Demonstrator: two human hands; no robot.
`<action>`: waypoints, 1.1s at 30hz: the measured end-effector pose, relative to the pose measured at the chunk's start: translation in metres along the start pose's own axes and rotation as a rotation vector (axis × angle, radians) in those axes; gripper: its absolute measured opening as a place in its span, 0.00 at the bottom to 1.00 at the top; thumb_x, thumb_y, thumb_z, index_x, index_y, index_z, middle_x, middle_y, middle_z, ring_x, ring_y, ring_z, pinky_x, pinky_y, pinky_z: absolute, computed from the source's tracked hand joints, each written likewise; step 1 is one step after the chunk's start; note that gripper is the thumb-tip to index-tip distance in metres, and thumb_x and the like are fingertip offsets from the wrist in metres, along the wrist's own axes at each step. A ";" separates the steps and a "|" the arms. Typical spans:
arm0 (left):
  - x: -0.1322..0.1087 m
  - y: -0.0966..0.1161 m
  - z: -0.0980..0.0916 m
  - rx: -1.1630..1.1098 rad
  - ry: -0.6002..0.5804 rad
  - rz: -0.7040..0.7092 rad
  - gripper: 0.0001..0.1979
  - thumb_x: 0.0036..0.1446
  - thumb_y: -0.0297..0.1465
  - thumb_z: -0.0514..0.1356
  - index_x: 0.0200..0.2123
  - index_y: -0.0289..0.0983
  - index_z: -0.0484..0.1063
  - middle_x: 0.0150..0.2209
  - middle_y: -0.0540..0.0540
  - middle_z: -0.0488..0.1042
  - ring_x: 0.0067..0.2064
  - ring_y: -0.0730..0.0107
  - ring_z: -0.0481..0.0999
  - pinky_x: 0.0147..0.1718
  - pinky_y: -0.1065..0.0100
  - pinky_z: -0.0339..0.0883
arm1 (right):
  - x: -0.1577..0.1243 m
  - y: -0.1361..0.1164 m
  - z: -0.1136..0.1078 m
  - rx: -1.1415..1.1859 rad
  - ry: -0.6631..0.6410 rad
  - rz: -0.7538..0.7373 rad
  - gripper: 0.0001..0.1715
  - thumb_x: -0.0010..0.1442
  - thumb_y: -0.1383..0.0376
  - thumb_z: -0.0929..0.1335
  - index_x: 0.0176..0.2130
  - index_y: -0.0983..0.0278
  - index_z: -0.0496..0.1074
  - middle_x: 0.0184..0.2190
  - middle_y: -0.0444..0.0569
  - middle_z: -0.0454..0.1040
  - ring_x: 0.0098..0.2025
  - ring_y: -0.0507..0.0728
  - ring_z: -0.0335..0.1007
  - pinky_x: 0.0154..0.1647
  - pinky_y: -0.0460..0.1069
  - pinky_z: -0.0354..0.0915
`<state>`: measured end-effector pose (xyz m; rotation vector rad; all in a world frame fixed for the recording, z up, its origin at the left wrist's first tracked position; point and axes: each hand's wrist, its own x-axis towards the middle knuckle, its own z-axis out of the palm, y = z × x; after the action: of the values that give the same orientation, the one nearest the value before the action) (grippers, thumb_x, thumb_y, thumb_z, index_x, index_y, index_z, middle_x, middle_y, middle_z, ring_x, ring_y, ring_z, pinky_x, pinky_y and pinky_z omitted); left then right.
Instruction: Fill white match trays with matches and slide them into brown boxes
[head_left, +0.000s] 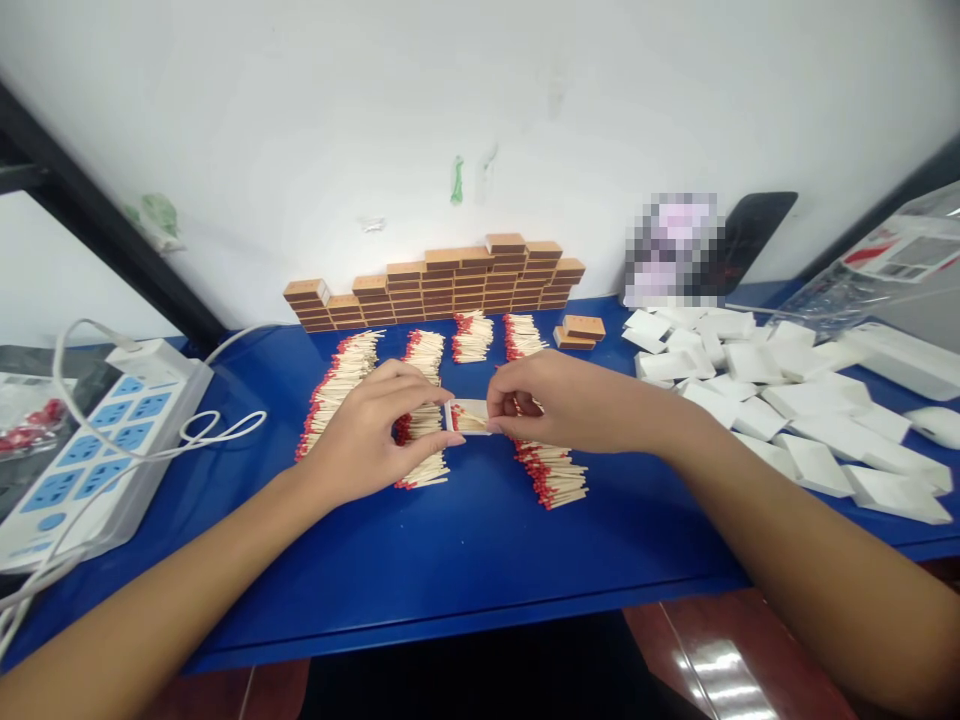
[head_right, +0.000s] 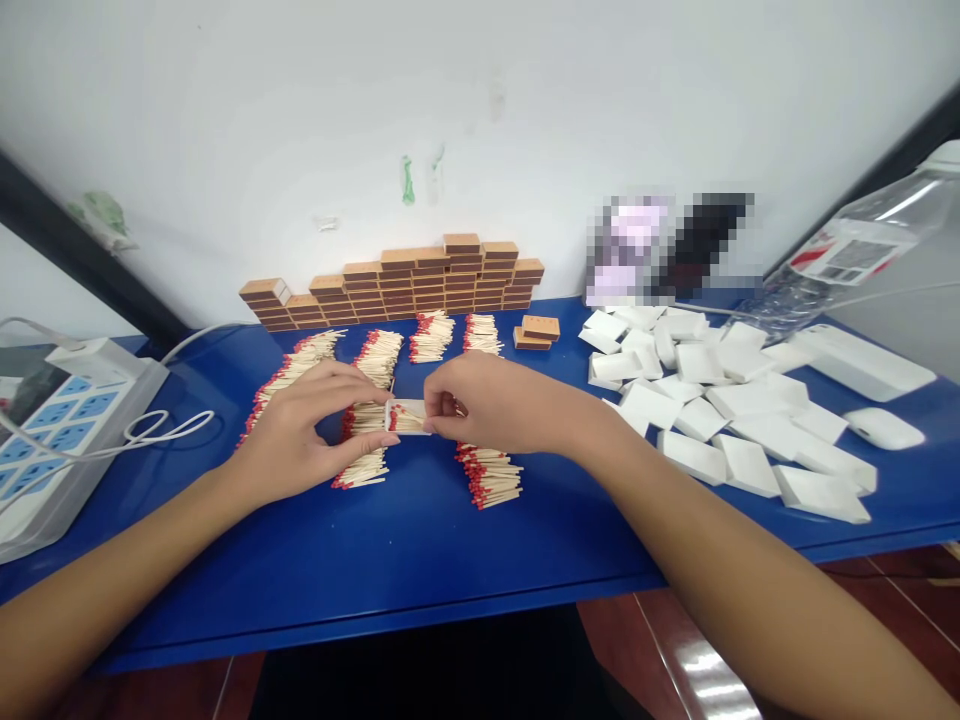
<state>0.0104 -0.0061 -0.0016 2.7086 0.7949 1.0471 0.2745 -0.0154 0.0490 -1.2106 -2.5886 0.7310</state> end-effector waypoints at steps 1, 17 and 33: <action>0.000 0.001 0.000 -0.002 -0.001 -0.003 0.18 0.59 0.39 0.72 0.50 0.40 0.79 0.41 0.44 0.82 0.47 0.57 0.77 0.47 0.55 0.74 | 0.000 0.000 0.000 -0.001 0.015 -0.007 0.06 0.63 0.63 0.69 0.37 0.61 0.78 0.33 0.46 0.80 0.32 0.53 0.70 0.30 0.49 0.59; 0.001 0.002 -0.001 -0.029 0.030 -0.049 0.17 0.57 0.38 0.73 0.48 0.39 0.80 0.43 0.43 0.82 0.47 0.59 0.77 0.48 0.57 0.74 | 0.001 -0.001 0.004 0.070 0.037 0.005 0.09 0.65 0.63 0.69 0.43 0.63 0.79 0.37 0.48 0.81 0.34 0.53 0.72 0.33 0.48 0.63; 0.002 0.005 -0.002 -0.057 0.048 -0.122 0.16 0.58 0.40 0.73 0.47 0.41 0.81 0.43 0.44 0.82 0.47 0.59 0.78 0.49 0.58 0.72 | 0.006 -0.003 0.015 0.072 0.137 -0.001 0.06 0.66 0.65 0.69 0.38 0.63 0.78 0.32 0.45 0.80 0.32 0.52 0.73 0.33 0.48 0.64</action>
<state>0.0122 -0.0097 0.0025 2.5609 0.9101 1.0940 0.2634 -0.0179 0.0373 -1.1941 -2.4308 0.7085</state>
